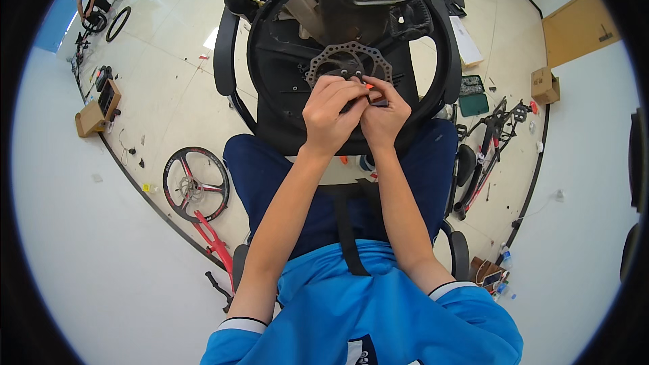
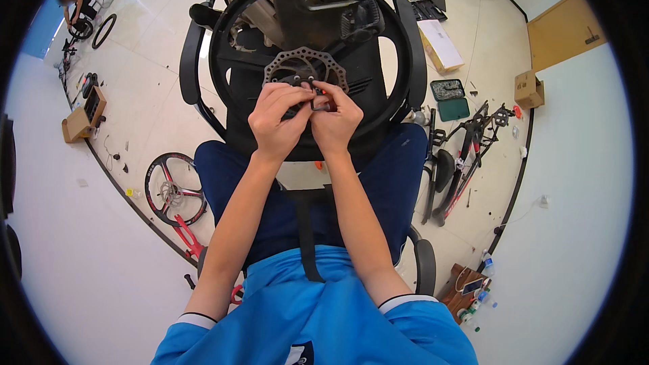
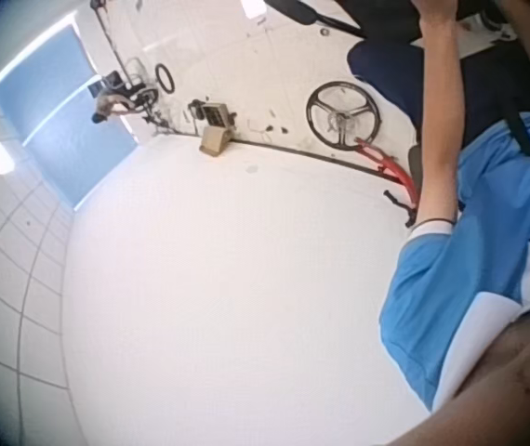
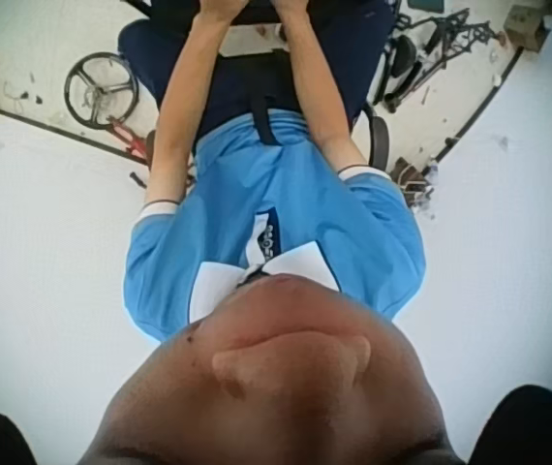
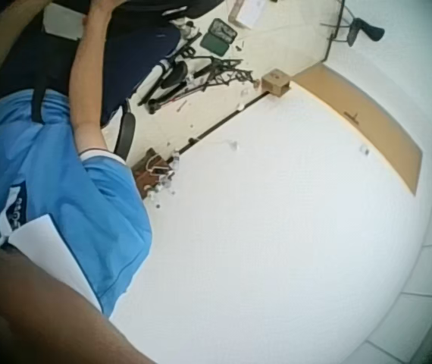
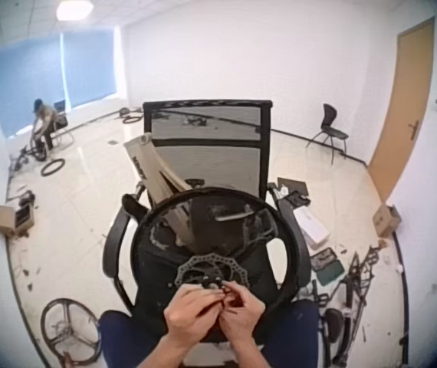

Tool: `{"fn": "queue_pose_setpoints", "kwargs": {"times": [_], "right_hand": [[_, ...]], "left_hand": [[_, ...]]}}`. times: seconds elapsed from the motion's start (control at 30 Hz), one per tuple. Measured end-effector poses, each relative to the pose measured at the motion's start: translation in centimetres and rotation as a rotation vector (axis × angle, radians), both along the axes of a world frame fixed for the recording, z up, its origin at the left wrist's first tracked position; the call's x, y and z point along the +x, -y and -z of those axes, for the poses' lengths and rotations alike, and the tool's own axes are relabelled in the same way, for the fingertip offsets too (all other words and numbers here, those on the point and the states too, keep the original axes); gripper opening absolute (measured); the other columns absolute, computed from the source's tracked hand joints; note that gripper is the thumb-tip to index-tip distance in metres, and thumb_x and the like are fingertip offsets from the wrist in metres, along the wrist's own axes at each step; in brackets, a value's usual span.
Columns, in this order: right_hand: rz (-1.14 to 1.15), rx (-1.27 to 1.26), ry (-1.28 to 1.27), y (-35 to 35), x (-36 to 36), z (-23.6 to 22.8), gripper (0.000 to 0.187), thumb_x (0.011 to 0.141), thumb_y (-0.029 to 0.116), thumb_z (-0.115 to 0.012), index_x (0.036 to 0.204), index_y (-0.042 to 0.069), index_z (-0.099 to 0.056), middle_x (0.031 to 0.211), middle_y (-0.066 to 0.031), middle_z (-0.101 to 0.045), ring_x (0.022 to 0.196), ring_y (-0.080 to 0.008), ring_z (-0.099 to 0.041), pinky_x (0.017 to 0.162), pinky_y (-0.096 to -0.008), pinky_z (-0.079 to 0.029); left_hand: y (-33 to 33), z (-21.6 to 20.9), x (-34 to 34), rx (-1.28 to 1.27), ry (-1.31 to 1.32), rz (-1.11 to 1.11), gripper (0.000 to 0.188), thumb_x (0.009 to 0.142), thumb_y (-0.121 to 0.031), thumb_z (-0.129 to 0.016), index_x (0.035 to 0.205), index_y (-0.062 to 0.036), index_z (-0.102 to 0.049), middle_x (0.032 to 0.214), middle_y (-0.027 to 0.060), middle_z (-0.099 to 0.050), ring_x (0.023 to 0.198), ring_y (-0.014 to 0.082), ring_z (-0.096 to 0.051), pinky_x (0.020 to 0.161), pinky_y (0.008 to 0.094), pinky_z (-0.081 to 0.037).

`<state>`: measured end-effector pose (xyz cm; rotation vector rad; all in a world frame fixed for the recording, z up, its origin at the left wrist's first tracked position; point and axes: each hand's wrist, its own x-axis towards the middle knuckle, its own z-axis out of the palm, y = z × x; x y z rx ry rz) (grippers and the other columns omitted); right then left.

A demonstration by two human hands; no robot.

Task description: The person assembles a bicycle disc brake rotor onto a wheel hub, using a red-handled tool to tighten the mounting bolts. The person adjusts the rotor position and secures it to the hub.

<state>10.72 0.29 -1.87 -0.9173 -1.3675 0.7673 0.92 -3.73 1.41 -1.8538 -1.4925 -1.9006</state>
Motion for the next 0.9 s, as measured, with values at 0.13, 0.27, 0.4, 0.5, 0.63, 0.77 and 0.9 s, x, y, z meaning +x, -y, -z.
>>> {"fn": "queue_pose_setpoints", "kwargs": {"times": [0.13,0.27,0.4,0.5,0.63,0.77,0.9], "right_hand": [[-0.028,-0.008,0.046,-0.4,0.4,0.9,0.034,0.079,-0.013,-0.063,0.107,0.0,-0.077,0.073,-0.0065,-0.069,0.062,-0.004,-0.058,0.055,-0.0199,-0.044],[-0.065,-0.022,0.0,0.0,0.1,0.5,0.031,0.079,-0.012,-0.064,0.105,0.0,-0.077,0.073,-0.0064,-0.069,0.062,-0.0039,-0.057,0.054,-0.0202,-0.043],[0.016,-0.059,0.083,0.1,0.4,0.5,0.026,0.081,-0.011,-0.067,0.103,-0.001,-0.077,0.073,-0.0054,-0.069,0.061,-0.0038,-0.055,0.053,-0.0201,-0.042],[-0.039,-0.007,-0.032,-0.6,0.0,1.7,0.023,0.083,-0.008,-0.071,0.104,-0.002,-0.076,0.072,-0.004,-0.068,0.061,-0.0036,-0.053,0.053,-0.0193,-0.041],[0.0,0.066,0.018,0.0,0.2,-0.6,0.019,0.083,-0.003,-0.078,0.102,-0.003,-0.076,0.07,-0.0032,-0.067,0.06,-0.003,-0.054,0.053,-0.0185,-0.041],[0.006,0.034,0.033,1.5,1.8,0.0,0.015,0.083,0.0,-0.081,0.098,-0.003,-0.076,0.069,-0.0029,-0.066,0.056,-0.0026,-0.053,0.051,-0.0183,-0.04],[0.035,-0.004,0.147,2.6,3.5,1.5,0.012,0.085,0.003,-0.081,0.095,-0.002,-0.076,0.066,-0.0023,-0.066,0.053,-0.002,-0.051,0.048,-0.0189,-0.037]], "left_hand": [[-0.2,-0.7,0.2,-0.007,0.05,0.041,0.028,0.068,0.011,-0.074,0.093,-0.0021,-0.077,0.091,0.0077,-0.076,0.083,0.025,-0.068,0.076,0.0329,-0.056],[0.3,0.2,-0.2,-0.026,-0.034,0.113,0.03,0.069,0.012,-0.073,0.095,-0.0025,-0.078,0.093,0.0091,-0.076,0.084,0.0246,-0.068,0.075,0.0328,-0.056],[0.2,0.5,-0.1,-0.022,0.001,0.072,0.028,0.068,0.009,-0.076,0.093,-0.0028,-0.079,0.093,0.0081,-0.076,0.084,0.0235,-0.069,0.074,0.0323,-0.057],[0.1,0.2,0.0,-0.033,-0.012,0.046,0.026,0.067,0.007,-0.078,0.092,-0.0027,-0.078,0.094,0.0081,-0.076,0.084,0.0237,-0.069,0.075,0.032,-0.057],[0.1,-0.4,0.4,-0.012,0.001,0.04,0.026,0.068,0.006,-0.081,0.092,-0.0022,-0.078,0.094,0.0089,-0.076,0.085,0.0247,-0.07,0.076,0.0327,-0.057],[2.7,-0.2,1.9,-0.092,0.08,0.02,0.026,0.069,0.005,-0.083,0.093,-0.0013,-0.077,0.096,0.0095,-0.076,0.086,0.0257,-0.071,0.077,0.0331,-0.057],[5.3,2.4,3.4,-0.191,0.159,0.018,0.027,0.07,0.005,-0.083,0.096,0.0005,-0.077,0.096,0.0111,-0.076,0.087,0.0253,-0.071,0.078,0.0324,-0.057]]}}
